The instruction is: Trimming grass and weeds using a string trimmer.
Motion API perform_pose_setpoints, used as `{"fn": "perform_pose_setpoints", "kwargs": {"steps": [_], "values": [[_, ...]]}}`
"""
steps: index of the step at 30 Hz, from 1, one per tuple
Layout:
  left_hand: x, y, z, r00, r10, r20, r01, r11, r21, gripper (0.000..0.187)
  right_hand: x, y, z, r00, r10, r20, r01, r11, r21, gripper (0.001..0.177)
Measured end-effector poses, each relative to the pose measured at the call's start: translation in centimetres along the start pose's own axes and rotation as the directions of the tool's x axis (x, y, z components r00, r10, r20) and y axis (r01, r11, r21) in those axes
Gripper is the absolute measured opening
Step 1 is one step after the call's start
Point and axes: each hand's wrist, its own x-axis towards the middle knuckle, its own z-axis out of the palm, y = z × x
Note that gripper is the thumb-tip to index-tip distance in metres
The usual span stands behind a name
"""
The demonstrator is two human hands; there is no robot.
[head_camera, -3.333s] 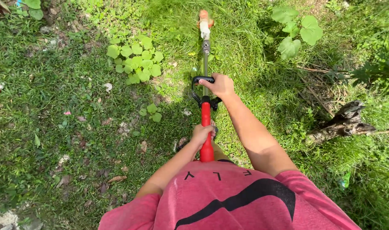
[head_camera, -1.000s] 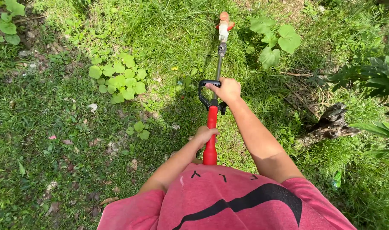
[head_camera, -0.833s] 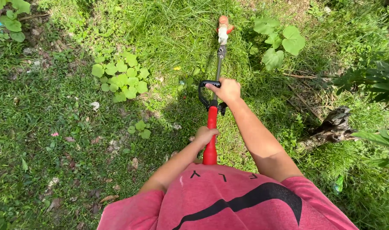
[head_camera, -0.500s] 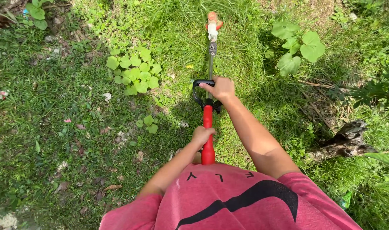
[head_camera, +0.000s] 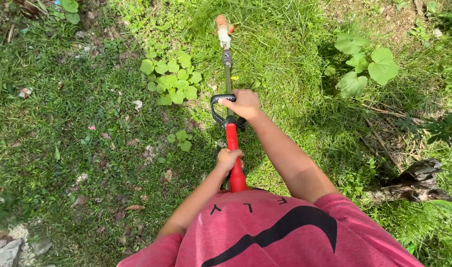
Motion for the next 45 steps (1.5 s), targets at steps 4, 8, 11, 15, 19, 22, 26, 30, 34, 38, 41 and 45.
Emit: {"fn": "perform_pose_setpoints", "kwargs": {"steps": [4, 8, 11, 15, 19, 22, 26, 30, 34, 38, 41, 45], "values": [[-0.3, 0.5, -0.1, 1.000, -0.003, 0.014, 0.003, 1.000, 0.001, 0.012, 0.1, 0.1, 0.0, 0.999, -0.046, -0.028, 0.047, 0.999, 0.024, 0.074], [-0.1, 0.4, 0.9, 1.000, 0.025, 0.011, -0.025, 0.995, 0.101, 0.013, 0.1, 1.8, 0.1, 1.000, 0.024, -0.001, -0.024, 1.000, -0.009, 0.075], [0.8, -0.3, 1.7, 0.996, 0.075, 0.056, -0.082, 0.988, 0.128, 0.015, -0.4, 3.8, 0.0, 0.997, 0.063, -0.036, -0.065, 0.997, -0.034, 0.075], [2.7, -2.1, 3.6, 0.987, 0.098, 0.127, -0.116, 0.982, 0.146, 0.018, -1.7, 6.5, -1.3, 0.983, 0.132, -0.124, -0.133, 0.991, -0.002, 0.073], [1.5, -0.8, 5.9, 0.983, 0.077, 0.169, -0.115, 0.967, 0.229, 0.019, -3.7, 8.8, -2.9, 0.964, 0.244, -0.102, -0.249, 0.968, -0.030, 0.071], [2.4, -1.5, 7.6, 0.985, 0.082, 0.150, -0.131, 0.928, 0.350, 0.018, -5.0, 10.8, -3.6, 0.937, 0.306, -0.168, -0.308, 0.951, 0.014, 0.070], [2.8, -1.8, 9.3, 0.971, 0.064, 0.230, -0.123, 0.960, 0.251, 0.017, -5.9, 12.8, -4.7, 0.916, 0.326, -0.235, -0.334, 0.942, 0.003, 0.071], [1.2, -0.6, 9.9, 0.972, 0.067, 0.223, -0.125, 0.959, 0.255, 0.017, -6.5, 13.2, -5.3, 0.899, 0.386, -0.206, -0.395, 0.919, -0.002, 0.072], [1.2, -0.9, 9.3, 0.976, 0.044, 0.215, -0.093, 0.971, 0.222, 0.016, -6.1, 12.9, -4.5, 0.912, 0.332, -0.240, -0.352, 0.935, -0.045, 0.071], [2.0, -2.2, 7.6, 0.975, 0.096, 0.200, -0.134, 0.973, 0.188, 0.016, -5.0, 10.9, -3.6, 0.933, 0.283, -0.222, -0.300, 0.953, -0.046, 0.071], [1.5, -1.4, 6.2, 0.979, 0.131, 0.153, -0.159, 0.970, 0.186, 0.017, -3.8, 9.1, -2.7, 0.948, 0.240, -0.210, -0.254, 0.966, -0.040, 0.071], [3.9, -2.6, 4.4, 0.982, 0.159, 0.099, -0.172, 0.975, 0.140, 0.018, -1.3, 7.8, -0.7, 0.964, 0.102, -0.245, -0.116, 0.992, -0.047, 0.071]]}}
